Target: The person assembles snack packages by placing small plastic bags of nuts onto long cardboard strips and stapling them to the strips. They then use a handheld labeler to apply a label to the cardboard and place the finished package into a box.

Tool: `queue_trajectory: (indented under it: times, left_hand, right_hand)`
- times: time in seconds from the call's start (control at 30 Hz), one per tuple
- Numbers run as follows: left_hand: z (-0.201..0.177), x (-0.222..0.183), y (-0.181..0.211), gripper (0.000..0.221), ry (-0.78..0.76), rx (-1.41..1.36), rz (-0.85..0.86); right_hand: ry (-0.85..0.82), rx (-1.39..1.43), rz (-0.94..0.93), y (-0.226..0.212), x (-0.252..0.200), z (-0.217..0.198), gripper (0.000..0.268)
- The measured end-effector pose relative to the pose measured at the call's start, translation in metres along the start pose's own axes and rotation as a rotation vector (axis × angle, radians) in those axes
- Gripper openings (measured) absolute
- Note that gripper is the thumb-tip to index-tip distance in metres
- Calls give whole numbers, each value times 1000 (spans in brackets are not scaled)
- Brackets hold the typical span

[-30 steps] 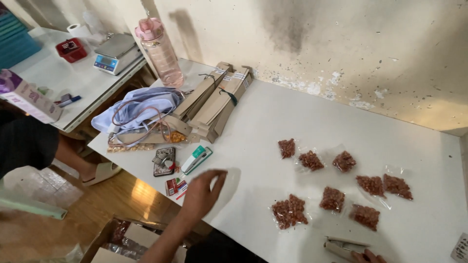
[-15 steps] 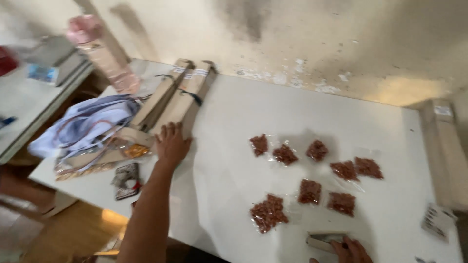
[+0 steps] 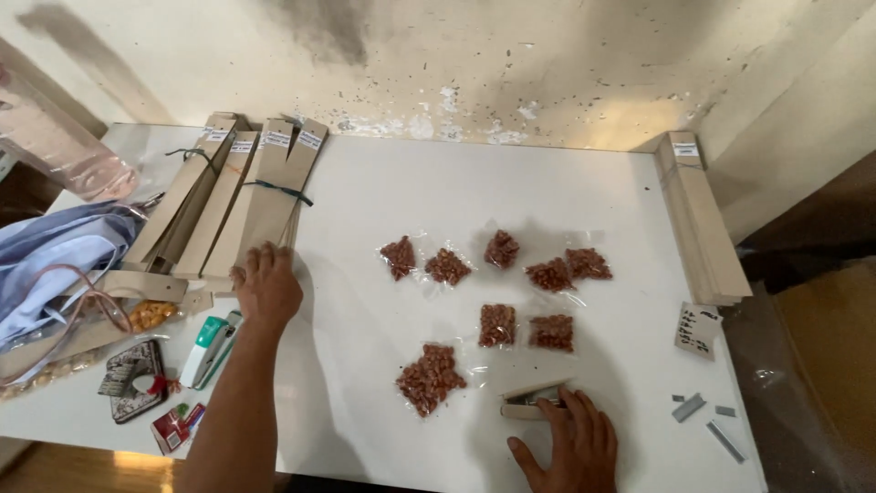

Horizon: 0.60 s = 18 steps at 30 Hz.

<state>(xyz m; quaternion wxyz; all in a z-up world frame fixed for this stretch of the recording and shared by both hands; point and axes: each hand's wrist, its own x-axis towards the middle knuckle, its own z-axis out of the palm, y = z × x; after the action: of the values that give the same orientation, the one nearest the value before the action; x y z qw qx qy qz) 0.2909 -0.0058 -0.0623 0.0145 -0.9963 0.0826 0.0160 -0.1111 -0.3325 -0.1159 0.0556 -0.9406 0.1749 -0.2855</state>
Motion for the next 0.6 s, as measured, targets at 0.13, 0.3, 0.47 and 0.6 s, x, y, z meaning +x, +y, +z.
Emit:
queue_trajectory:
  times: [0.13, 0.3, 0.47, 0.6]
  left_hand:
    - [-8, -12, 16, 62, -89, 19, -30]
    - [60, -34, 41, 46, 401, 136, 228]
    - [18, -82, 77, 44, 206, -96, 281]
    - [-12, -104, 85, 40, 230, -263, 324]
  right_hand:
    - [-66, 24, 28, -4, 4, -12, 67]
    - [54, 12, -59, -8, 10, -22, 74]
    - [87, 27, -42, -3, 3, -8, 74]
    - [83, 1, 9, -12, 1, -12, 64]
